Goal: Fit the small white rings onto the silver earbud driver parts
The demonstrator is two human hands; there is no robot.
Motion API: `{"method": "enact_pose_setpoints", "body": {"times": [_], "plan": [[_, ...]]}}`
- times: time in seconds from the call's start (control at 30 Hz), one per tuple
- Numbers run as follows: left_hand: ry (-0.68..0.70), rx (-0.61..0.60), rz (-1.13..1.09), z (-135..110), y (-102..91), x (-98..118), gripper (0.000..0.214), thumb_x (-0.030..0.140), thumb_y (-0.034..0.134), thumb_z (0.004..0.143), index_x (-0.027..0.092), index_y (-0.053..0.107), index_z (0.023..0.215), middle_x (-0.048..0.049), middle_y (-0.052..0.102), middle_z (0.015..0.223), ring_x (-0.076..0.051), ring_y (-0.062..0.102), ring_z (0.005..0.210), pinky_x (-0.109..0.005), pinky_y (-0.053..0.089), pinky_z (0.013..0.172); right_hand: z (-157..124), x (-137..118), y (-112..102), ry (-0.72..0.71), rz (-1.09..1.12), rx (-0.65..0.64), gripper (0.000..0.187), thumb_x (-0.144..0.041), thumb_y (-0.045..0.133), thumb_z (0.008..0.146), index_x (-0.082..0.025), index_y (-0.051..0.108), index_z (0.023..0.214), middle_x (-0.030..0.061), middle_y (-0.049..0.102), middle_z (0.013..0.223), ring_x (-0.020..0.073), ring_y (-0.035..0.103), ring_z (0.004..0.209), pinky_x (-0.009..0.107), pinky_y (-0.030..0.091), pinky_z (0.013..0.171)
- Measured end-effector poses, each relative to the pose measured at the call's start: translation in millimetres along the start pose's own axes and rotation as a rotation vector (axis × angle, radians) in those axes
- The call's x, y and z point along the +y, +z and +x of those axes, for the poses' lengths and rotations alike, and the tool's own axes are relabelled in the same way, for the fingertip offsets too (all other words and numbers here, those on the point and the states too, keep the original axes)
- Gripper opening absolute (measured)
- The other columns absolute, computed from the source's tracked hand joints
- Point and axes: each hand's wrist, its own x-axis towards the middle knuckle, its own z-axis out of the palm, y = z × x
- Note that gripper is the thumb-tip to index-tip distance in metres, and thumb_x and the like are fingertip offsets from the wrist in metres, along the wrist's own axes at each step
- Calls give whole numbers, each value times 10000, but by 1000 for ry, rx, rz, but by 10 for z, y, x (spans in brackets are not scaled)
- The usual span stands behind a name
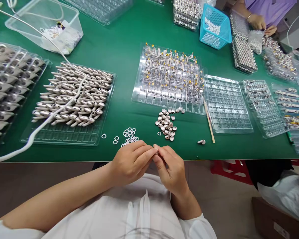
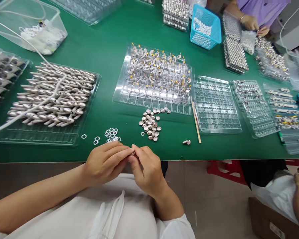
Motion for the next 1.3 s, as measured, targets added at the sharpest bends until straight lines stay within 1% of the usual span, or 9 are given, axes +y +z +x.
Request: {"method": "enact_pose_setpoints", "body": {"times": [0.2, 0.33, 0.4, 0.57, 0.7, 0.83, 1.0, 1.13, 1.3], "plan": [[-53, 4, -36, -20, 6, 29, 300, 75, 563, 878, 106, 545, 1176, -112, 702, 869, -177, 627, 722, -327, 557, 637, 7, 36, 17, -74, -5, 55, 304, -103, 539, 910, -163, 640, 1191, 83, 682, 883, 154, 621, 731, 281, 535, 634], [-133, 24, -142, -16, -13, 17, 222, 69, 584, 877, 115, 568, 1093, -99, 704, 852, -168, 634, 753, -327, 562, 685, -3, 60, 32, -89, 2, 87, 295, -127, 546, 912, -167, 649, 1186, 86, 693, 886, 158, 641, 736, 283, 555, 640], [-142, 29, -191, -9, -25, 0, 195, 67, 608, 865, 118, 575, 1050, -92, 704, 839, -164, 629, 749, -330, 564, 698, -11, 71, 36, -100, 10, 103, 295, -138, 552, 913, -169, 649, 1190, 86, 697, 886, 157, 646, 732, 282, 559, 634], [-117, 19, -264, -13, -38, -13, 241, 59, 603, 865, 121, 574, 1096, -95, 714, 872, -160, 640, 762, -326, 576, 712, -23, 91, 38, -127, 57, 126, 341, -103, 562, 901, -184, 635, 1224, 95, 702, 938, 162, 657, 782, 290, 569, 663], [-92, 32, -228, -23, -31, 9, 256, 54, 562, 885, 108, 572, 1135, -98, 715, 856, -155, 644, 755, -308, 577, 693, -33, 99, 52, -136, 77, 135, 371, -79, 571, 887, -185, 628, 1237, 88, 696, 906, 157, 643, 752, 286, 556, 640], [-22, 77, -179, -32, -16, 8, 273, 40, 588, 862, 80, 580, 1132, -121, 713, 858, -165, 640, 756, -302, 570, 665, -43, 104, 67, -158, 56, 141, 393, -58, 564, 878, -179, 610, 1250, 112, 702, 976, 167, 642, 773, 299, 554, 646], [-16, 74, -183, -38, -8, -6, 275, 28, 581, 853, 71, 577, 1125, -124, 697, 830, -168, 603, 723, -308, 553, 619, -9, 67, 17, -182, -13, 45, 357, -75, 545, 892, -135, 592, 1241, 132, 695, 960, 185, 642, 791, 307, 546, 641], [-12, 68, -195, -47, -20, -1, 316, 28, 568, 858, 87, 552, 1168, -116, 687, 850, -165, 605, 730, -318, 548, 622, 31, 30, -48, -156, 1, -32, 309, -129, 545, 911, -152, 599, 1214, 100, 678, 928, 168, 626, 771, 291, 545, 647], [-27, 41, -205, -58, -49, 4, 387, 23, 581, 854, 96, 527, 1231, -95, 679, 844, -158, 592, 715, -310, 535, 608, 53, -1, -102, -115, 47, -93, 266, -133, 529, 921, -145, 613, 1173, 63, 632, 836, 142, 580, 709, 261, 507, 610]]}}
